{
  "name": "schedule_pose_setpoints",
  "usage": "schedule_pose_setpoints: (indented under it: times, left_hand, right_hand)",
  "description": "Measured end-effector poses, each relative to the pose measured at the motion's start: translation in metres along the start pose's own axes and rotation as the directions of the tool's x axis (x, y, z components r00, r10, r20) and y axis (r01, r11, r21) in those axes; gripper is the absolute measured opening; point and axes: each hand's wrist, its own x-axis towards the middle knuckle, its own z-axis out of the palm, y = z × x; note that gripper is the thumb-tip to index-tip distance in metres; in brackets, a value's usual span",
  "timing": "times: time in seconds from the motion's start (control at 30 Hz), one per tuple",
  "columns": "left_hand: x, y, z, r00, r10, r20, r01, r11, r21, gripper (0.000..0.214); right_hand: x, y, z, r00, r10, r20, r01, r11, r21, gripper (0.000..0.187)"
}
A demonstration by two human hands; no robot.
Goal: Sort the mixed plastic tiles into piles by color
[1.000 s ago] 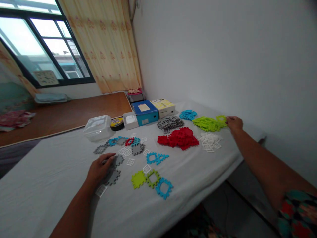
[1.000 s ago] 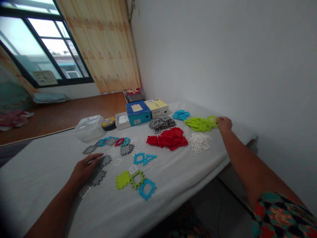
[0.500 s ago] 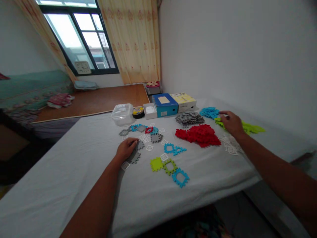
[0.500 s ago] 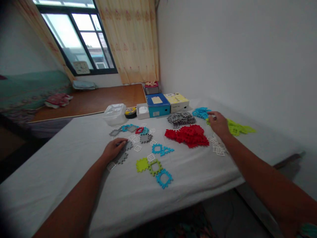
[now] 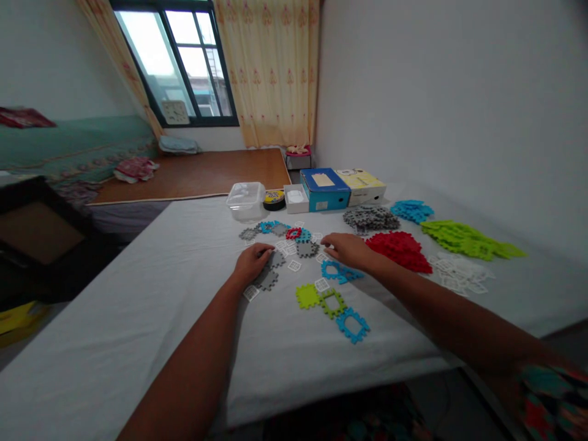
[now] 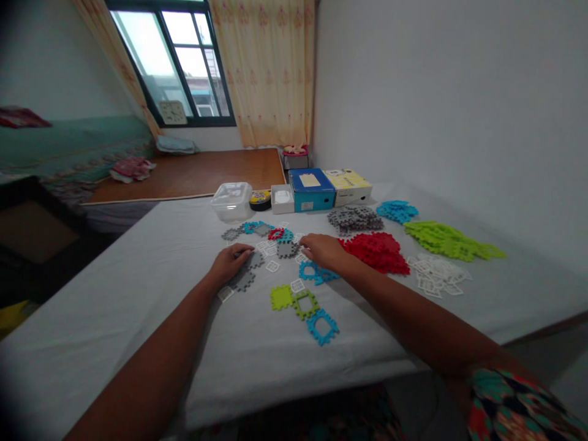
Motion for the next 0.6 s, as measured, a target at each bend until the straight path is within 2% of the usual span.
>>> schedule_pose_setpoints:
  times: [0.13,0.23,0.33,0.43,0.53,0.6]
  left_hand:
    - [0.000,-0.002,0.001,1.000,0.010,-0.005,-0.010,1.000,-0.002,0.027]
    - [0.000,-0.003,0.000,1.000,0.021,-0.013,-0.021,1.000,0.002,0.026]
    - [0.000,-0.002,0.000,1.000,0.023,-0.015,-0.023,1.000,0.000,0.027]
    - [0.000,0.000,-0.001,0.999,0.019,-0.027,-0.019,1.000,0.000,0.029]
    - [0.000,0.001,-0.002,0.999,0.008,-0.040,-0.008,1.000,0.003,0.028]
    - [0.000,0.001,-0.001,0.999,0.001,-0.038,-0.001,1.000,0.006,0.028]
  right_hand:
    - [0.017,-0.005,0.012,0.993,0.051,0.102,-0.045,0.997,-0.059,0.035]
    - [0.025,-0.012,0.024,0.994,-0.056,0.096,0.053,0.998,0.040,0.044]
    - [0.033,-0.018,0.029,0.987,-0.125,0.097,0.110,0.984,0.143,0.031]
    - [0.046,-0.015,0.026,0.998,-0.042,0.050,0.035,0.992,0.125,0.025]
    - [0.060,-0.003,0.025,0.996,0.086,-0.013,-0.086,0.996,0.017,0.023]
    - [0.069,0.006,0.028,0.989,0.149,-0.010,-0.149,0.988,-0.051,0.024]
